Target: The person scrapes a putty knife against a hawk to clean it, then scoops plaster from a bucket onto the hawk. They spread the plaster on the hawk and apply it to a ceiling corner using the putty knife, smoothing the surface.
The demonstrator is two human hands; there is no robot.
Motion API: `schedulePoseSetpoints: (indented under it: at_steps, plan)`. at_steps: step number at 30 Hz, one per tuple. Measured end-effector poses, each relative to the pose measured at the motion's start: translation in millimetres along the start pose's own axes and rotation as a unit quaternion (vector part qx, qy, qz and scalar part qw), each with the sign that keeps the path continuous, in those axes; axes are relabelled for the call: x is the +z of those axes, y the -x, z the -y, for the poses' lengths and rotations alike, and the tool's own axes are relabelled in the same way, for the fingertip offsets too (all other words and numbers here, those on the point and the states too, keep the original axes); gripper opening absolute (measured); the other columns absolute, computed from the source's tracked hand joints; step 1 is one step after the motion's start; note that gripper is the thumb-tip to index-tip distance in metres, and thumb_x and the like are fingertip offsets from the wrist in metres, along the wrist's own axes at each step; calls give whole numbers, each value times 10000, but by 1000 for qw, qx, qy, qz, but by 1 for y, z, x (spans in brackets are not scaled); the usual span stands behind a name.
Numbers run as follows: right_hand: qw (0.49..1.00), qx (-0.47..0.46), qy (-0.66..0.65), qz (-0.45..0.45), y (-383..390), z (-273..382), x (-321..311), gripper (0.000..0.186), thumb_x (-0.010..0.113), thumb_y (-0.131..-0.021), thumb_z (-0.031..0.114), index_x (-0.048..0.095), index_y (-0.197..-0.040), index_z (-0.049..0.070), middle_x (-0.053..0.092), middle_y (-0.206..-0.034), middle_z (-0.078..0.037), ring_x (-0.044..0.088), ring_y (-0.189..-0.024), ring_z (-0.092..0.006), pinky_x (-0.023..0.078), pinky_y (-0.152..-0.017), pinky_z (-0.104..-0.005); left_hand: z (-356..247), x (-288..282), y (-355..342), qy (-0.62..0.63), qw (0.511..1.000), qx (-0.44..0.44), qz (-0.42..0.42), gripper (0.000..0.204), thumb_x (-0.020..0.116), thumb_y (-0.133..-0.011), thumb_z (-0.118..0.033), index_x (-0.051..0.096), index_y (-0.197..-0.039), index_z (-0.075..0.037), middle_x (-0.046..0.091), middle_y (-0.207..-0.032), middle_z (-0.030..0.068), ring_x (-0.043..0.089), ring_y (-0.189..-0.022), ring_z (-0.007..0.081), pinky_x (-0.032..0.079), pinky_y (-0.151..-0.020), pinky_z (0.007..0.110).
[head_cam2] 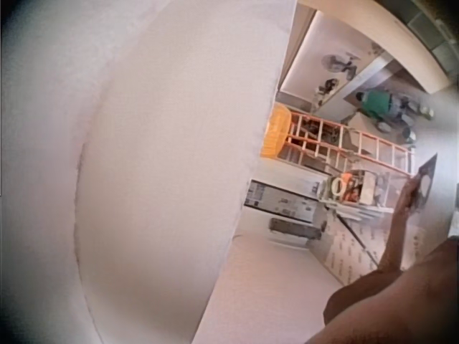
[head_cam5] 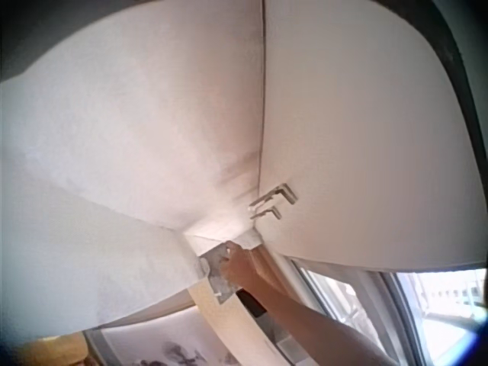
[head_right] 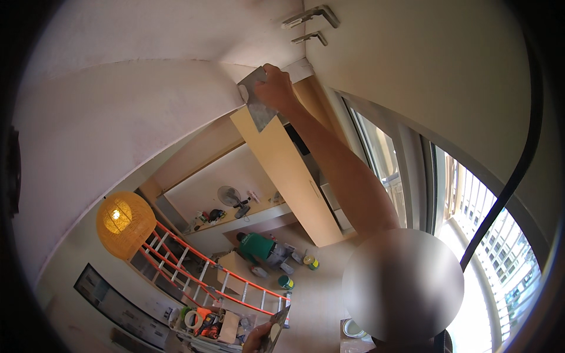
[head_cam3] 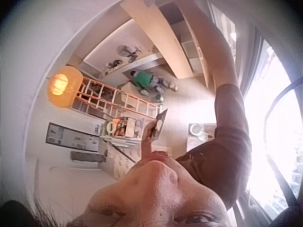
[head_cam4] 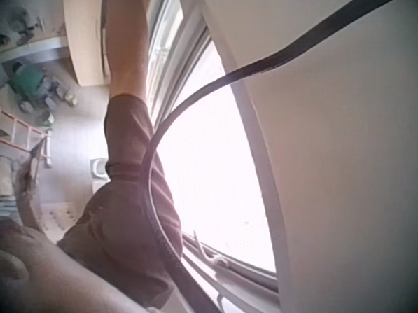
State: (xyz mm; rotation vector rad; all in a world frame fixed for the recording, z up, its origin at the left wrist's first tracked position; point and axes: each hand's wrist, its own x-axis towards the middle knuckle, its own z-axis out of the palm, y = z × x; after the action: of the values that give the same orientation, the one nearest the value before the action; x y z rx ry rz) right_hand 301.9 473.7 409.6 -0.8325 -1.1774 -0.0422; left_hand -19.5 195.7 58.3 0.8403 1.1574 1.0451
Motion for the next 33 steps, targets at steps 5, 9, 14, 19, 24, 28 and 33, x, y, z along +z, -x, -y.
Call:
schedulePoseSetpoints:
  at_steps: [5, 9, 14, 19, 24, 28, 33]
  plan:
    - [998, -42, 42, 11, 11, 7, 7, 427, 639, -799, 151, 559, -1171, -44, 640, -986, -260, 652, -899, -339, 498, -802, -380, 1, 5, 2, 2, 1000, -11, -4, 257, 643, -860, -353, 573, -663, -203, 451, -475, -69, 371, -353, 45, 245, -322, 227]
    - [998, -32, 33, 32, 15, 19, 5, 356, 622, -790, 152, 601, -1094, -31, 643, -982, -234, 623, -927, -373, 483, -842, -423, 15, -11, -9, 23, 1000, -21, 2, 210, 645, -863, -321, 595, -716, -180, 502, -520, -54, 428, -378, 61, 322, -338, 234]
    - [996, -33, 31, 76, 19, 37, -4, 317, 611, -781, 159, 627, -1048, -13, 638, -1000, -221, 608, -948, -386, 478, -872, -440, 20, -13, -3, 52, 998, -21, 34, 168, 623, -883, -301, 620, -798, -156, 510, -537, -51, 444, -383, 71, 344, -342, 220]
    - [995, -34, 46, 84, 27, 55, -10, 299, 610, -773, 173, 645, -1011, -6, 648, -961, -209, 622, -900, -376, 483, -846, -441, 8, -22, -1, 0, 990, -28, 135, 322, 597, -894, -231, 600, -1126, -8, 660, -929, 48, 628, -836, 91, 512, -680, 245]
    - [997, -65, 11, 46, 27, 57, -7, 283, 607, -776, 179, 658, -984, -5, 662, -861, -198, 645, -850, -333, 500, -795, -430, -53, -5, -103, 30, 995, 48, 83, 272, 662, -851, -228, 629, -1023, -20, 671, -954, 73, 658, -824, 168, 548, -746, 321]
    - [993, -11, -2, 113, 32, 80, -31, 284, 600, -785, 178, 654, -990, -10, 660, -797, -183, 659, -750, -287, 527, -707, -397, -175, 62, -184, 104, 967, 75, 218, 214, 604, -872, -85, 578, -1017, 69, 651, -968, 142, 663, -870, 227, 570, -791, 339]
    - [994, -37, 13, 101, 44, 95, -31, 239, 596, -788, 161, 662, -954, 1, 656, -754, -190, 655, -682, -284, 527, -668, -389, -273, 122, -195, 122, 966, 96, 207, 74, 555, -883, -4, 536, -892, 66, 624, -853, 142, 669, -733, 203, 595, -625, 247]
